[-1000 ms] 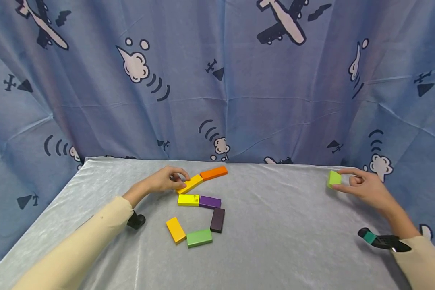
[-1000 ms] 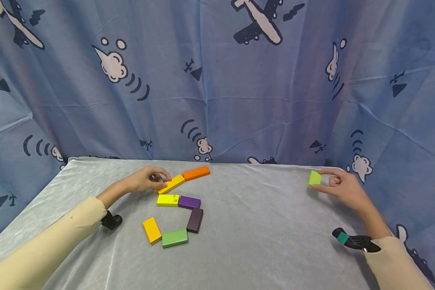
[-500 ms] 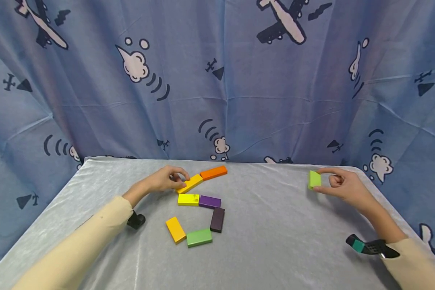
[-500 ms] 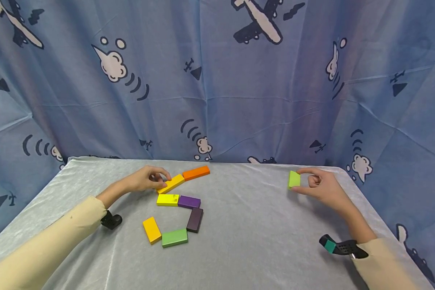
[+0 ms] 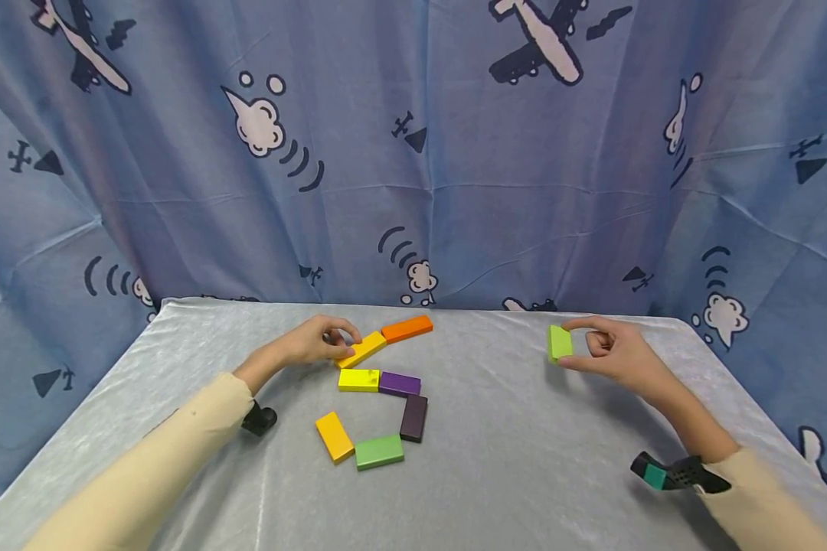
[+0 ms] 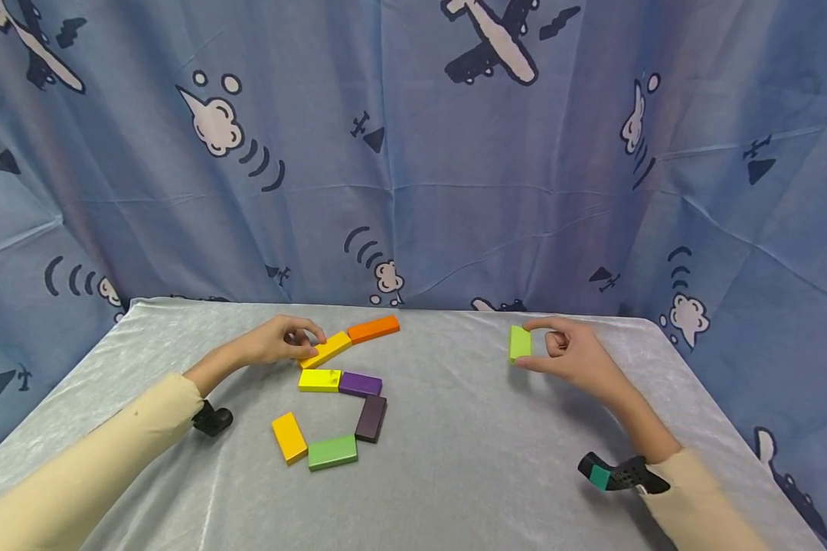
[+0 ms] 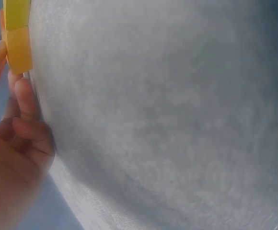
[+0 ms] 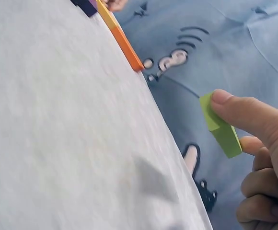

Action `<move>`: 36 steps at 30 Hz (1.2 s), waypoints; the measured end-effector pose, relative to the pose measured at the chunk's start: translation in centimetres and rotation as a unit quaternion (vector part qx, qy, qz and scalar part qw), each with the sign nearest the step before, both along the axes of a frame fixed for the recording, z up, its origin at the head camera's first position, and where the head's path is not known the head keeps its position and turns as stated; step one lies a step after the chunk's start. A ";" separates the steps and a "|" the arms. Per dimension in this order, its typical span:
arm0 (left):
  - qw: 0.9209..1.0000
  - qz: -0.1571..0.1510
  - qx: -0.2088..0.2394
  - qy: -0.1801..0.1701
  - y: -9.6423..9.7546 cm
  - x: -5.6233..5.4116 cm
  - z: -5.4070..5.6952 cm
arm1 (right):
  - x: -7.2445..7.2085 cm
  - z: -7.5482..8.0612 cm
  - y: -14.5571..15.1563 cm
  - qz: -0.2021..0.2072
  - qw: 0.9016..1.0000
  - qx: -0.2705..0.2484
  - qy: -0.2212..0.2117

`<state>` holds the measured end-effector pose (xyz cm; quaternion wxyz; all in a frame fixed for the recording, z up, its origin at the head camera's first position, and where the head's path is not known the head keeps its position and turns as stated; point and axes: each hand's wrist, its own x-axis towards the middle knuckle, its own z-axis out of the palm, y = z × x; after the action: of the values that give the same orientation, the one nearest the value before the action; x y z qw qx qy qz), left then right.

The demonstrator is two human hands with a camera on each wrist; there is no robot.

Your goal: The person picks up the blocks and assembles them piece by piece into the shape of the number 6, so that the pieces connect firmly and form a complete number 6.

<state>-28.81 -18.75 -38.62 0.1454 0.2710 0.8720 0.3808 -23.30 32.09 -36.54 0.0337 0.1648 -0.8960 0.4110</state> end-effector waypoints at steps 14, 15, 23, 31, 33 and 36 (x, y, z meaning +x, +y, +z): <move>1.000 -0.004 0.007 0.008 0.0 0.0 -0.1 | 0.6 1.0 -5.1 0.087 0.996 -0.026 0.002; 1.000 -0.004 0.006 0.007 0.0 0.0 -0.1 | 0.6 1.1 -5.5 0.091 0.995 -0.027 0.000; 1.000 -0.006 0.005 0.010 -0.1 -0.1 -0.1 | 0.7 1.3 -8.3 0.123 0.992 -0.038 -0.002; 1.000 -0.004 0.007 0.008 0.0 -0.1 -0.1 | 0.5 1.1 -10.9 0.143 0.989 -0.032 0.009; 1.000 -0.003 0.007 0.006 0.0 -0.1 -0.1 | 0.6 1.1 -11.5 0.147 0.989 -0.034 0.008; 1.000 -0.003 0.008 0.005 0.0 0.0 -0.1 | 0.6 1.1 -12.5 0.154 0.987 -0.040 0.000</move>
<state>-28.81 -18.78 -38.71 0.1394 0.2764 0.8689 0.3863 -22.69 19.58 -35.42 -0.0232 0.2995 -0.8427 0.4468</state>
